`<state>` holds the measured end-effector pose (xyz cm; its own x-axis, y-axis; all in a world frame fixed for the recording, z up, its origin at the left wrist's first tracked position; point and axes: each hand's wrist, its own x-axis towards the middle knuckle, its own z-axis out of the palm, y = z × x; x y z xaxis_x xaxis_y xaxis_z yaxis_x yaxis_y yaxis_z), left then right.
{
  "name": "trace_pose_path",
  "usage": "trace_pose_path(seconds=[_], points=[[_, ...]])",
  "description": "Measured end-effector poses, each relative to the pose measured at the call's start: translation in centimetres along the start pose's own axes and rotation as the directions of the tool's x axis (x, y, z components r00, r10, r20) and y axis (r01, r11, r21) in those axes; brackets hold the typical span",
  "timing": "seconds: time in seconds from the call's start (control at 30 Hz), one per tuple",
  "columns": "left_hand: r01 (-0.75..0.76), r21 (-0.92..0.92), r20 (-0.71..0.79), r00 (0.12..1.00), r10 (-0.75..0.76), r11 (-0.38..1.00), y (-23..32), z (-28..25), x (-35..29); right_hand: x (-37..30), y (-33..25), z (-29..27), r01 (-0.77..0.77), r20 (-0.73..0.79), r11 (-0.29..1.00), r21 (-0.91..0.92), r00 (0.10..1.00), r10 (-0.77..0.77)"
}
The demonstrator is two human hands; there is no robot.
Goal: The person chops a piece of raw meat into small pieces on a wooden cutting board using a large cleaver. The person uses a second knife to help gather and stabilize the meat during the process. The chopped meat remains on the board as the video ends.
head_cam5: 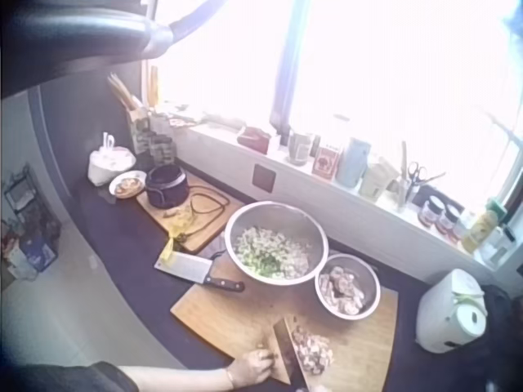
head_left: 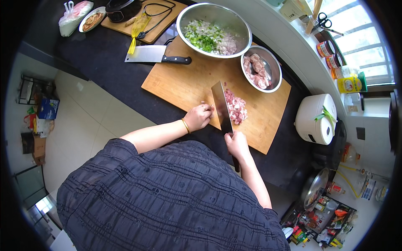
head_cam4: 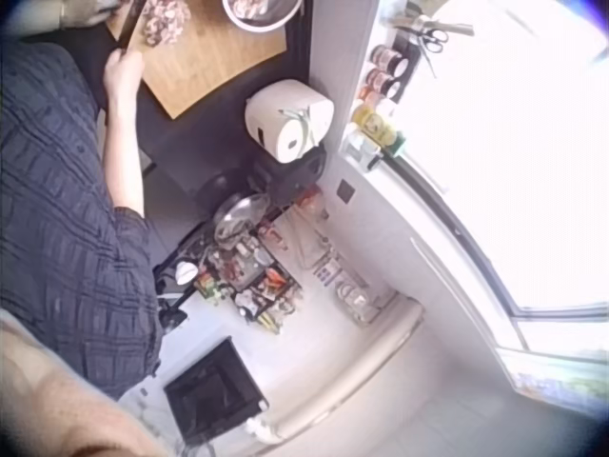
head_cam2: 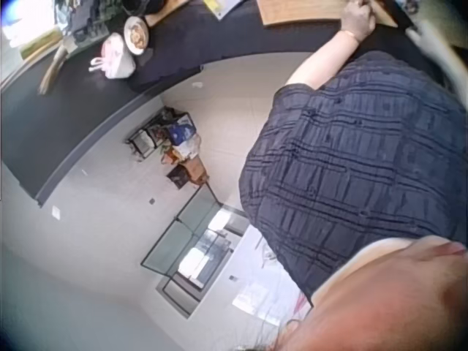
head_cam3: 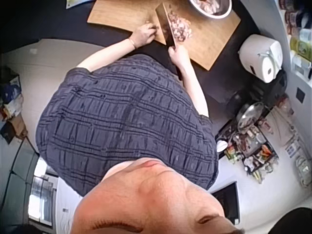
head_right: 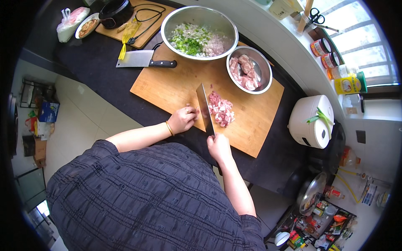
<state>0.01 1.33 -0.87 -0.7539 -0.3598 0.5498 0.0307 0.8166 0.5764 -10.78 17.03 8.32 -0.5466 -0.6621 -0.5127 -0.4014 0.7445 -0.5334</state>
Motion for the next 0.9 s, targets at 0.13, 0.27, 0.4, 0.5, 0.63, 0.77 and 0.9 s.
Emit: trace_pose_path(seconds=[0.13,0.27,0.4,0.5,0.63,0.77,0.9], points=[[0.141,-0.169,-0.051,0.987,-0.152,0.975,0.5,-0.3,0.2,-0.2,0.4,0.1,-0.003,-0.026,1.0,0.02,1.0,0.003],[0.21,-0.124,-0.023,0.977,-0.214,0.97,0.0,0.7,-0.1,-0.5,-0.2,-0.3,-0.032,-0.015,0.999,0.027,0.999,0.032],[0.267,-0.097,-0.046,0.961,-0.273,0.959,0.3,1.2,0.4,-0.9,-0.2,-0.4,-0.02,-0.035,1.0,0.008,0.999,0.021],[0.16,-0.142,-0.125,0.976,-0.178,0.977,0.0,1.2,0.1,-1.3,-0.1,-0.5,0.002,-0.039,1.0,-0.032,0.999,-0.003],[0.099,-0.058,-0.11,0.988,-0.105,0.993,-0.2,0.8,0.1,-1.6,0.0,-0.5,0.114,-0.075,0.983,-0.141,0.989,-0.125],[0.135,-0.014,-0.066,0.989,-0.135,0.991,-0.2,1.1,0.2,-1.4,0.4,-0.3,0.138,-0.061,0.974,-0.178,0.987,-0.15],[0.129,-0.005,-0.037,0.991,-0.129,0.992,-0.2,1.1,0.4,-1.0,0.5,-0.3,0.143,-0.038,0.97,-0.196,0.987,-0.153]])
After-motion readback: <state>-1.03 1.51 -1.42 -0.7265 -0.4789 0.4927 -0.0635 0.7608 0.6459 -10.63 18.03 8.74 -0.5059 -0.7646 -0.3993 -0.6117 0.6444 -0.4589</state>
